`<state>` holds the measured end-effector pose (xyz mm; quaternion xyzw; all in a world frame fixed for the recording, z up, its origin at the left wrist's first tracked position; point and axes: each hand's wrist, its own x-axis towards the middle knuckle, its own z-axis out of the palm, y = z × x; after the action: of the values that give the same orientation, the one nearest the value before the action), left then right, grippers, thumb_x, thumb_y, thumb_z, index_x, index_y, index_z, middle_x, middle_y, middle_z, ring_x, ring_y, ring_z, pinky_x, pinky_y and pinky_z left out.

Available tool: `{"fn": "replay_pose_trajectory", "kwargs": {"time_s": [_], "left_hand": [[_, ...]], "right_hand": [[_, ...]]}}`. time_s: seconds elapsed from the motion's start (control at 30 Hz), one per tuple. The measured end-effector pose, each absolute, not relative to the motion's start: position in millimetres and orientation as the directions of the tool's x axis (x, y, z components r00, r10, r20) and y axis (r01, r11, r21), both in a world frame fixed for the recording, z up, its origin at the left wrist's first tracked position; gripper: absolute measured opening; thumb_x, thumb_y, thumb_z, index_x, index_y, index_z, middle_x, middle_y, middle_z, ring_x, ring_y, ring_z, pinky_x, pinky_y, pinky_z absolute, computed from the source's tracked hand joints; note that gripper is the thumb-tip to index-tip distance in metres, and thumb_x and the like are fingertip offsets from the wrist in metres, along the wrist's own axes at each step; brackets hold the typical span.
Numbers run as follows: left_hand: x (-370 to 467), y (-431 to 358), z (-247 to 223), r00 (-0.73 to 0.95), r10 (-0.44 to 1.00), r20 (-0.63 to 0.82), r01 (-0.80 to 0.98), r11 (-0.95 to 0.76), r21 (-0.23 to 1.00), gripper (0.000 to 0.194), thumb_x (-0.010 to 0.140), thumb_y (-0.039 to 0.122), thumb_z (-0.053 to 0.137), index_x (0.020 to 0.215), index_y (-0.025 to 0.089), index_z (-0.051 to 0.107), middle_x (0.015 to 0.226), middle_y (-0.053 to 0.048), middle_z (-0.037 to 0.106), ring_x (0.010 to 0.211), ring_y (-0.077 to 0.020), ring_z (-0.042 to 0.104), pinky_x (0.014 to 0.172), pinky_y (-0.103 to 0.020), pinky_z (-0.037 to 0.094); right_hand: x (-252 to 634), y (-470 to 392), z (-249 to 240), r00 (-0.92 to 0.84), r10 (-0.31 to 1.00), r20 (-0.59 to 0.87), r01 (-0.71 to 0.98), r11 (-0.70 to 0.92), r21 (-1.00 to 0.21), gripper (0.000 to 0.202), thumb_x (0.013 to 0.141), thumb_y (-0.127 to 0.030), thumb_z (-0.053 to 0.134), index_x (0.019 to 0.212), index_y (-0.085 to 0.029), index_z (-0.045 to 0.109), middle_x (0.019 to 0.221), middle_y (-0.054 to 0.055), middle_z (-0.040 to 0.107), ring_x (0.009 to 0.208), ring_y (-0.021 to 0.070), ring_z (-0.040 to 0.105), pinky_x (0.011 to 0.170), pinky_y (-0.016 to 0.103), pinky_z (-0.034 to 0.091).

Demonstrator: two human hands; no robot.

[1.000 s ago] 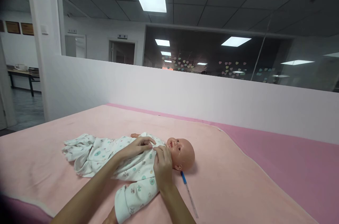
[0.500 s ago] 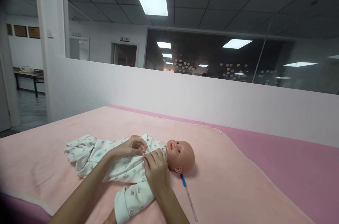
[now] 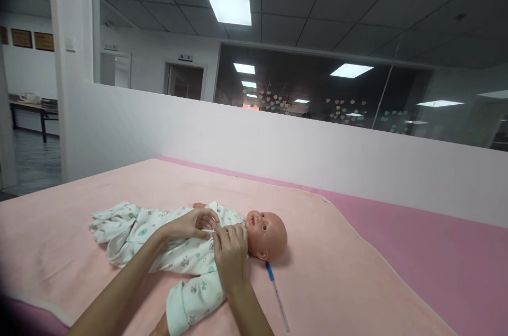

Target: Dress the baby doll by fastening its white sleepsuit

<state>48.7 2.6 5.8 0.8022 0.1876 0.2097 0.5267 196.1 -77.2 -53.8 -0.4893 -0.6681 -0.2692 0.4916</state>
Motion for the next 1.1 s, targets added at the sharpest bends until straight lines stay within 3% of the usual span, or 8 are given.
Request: {"fn": "replay_pose_trajectory", "kwargs": {"time_s": [0.17,0.6,0.83,1.0,1.1], "left_hand": [[46,2,5,0.833,0.531,0.151,0.098,-0.412,0.906,0.037,0.065,0.023,0.065,0.1,0.017,0.053,0.096,-0.007,0.063,0.088,-0.016,0.058,0.079,-0.03,0.045],[47,1,3,0.779,0.599,0.185,0.115,-0.427,0.897,0.039,0.066,0.026,0.064,0.101,0.02,0.049,0.083,-0.001,0.064,0.077,-0.0127,0.056,0.068,-0.023,0.041],[47,-2,9,0.79,0.59,0.167,0.082,-0.371,0.925,0.035,0.069,0.029,0.061,0.1,0.019,0.051,0.087,-0.003,0.063,0.081,-0.0135,0.056,0.075,-0.025,0.041],[48,3,2,0.668,0.716,0.201,0.068,-0.328,0.942,0.028,0.073,0.033,0.052,0.095,0.016,0.053,0.077,-0.004,0.063,0.064,-0.0106,0.054,0.053,-0.018,0.035],[40,7,-7,0.548,0.793,0.266,0.124,-0.391,0.912,0.025,0.072,0.033,0.053,0.088,0.015,0.055,0.066,-0.001,0.059,0.052,-0.0079,0.047,0.046,-0.017,0.028]], "right_hand": [[196,-77,-54,-0.018,0.413,0.911,0.903,0.397,-0.162,0.014,0.084,-0.015,0.044,0.081,-0.02,0.057,0.072,0.001,0.056,0.073,0.0157,0.046,0.078,0.035,0.034],[196,-77,-52,0.04,0.429,0.903,0.894,0.388,-0.223,0.017,0.085,-0.019,0.042,0.075,-0.02,0.057,0.069,0.001,0.054,0.071,0.0153,0.045,0.077,0.034,0.033],[198,-78,-49,0.018,0.471,0.882,0.87,0.428,-0.246,0.008,0.08,-0.024,0.051,0.084,-0.021,0.057,0.078,0.002,0.057,0.078,0.0172,0.047,0.083,0.037,0.031],[196,-79,-49,0.028,0.484,0.875,0.877,0.408,-0.254,0.011,0.078,-0.019,0.05,0.085,-0.021,0.057,0.08,0.002,0.057,0.08,0.0176,0.048,0.086,0.039,0.03],[194,-81,-45,-0.008,0.485,0.875,0.869,0.437,-0.234,0.018,0.077,-0.013,0.044,0.089,-0.021,0.056,0.086,0.002,0.057,0.083,0.0174,0.048,0.092,0.041,0.025]]}}
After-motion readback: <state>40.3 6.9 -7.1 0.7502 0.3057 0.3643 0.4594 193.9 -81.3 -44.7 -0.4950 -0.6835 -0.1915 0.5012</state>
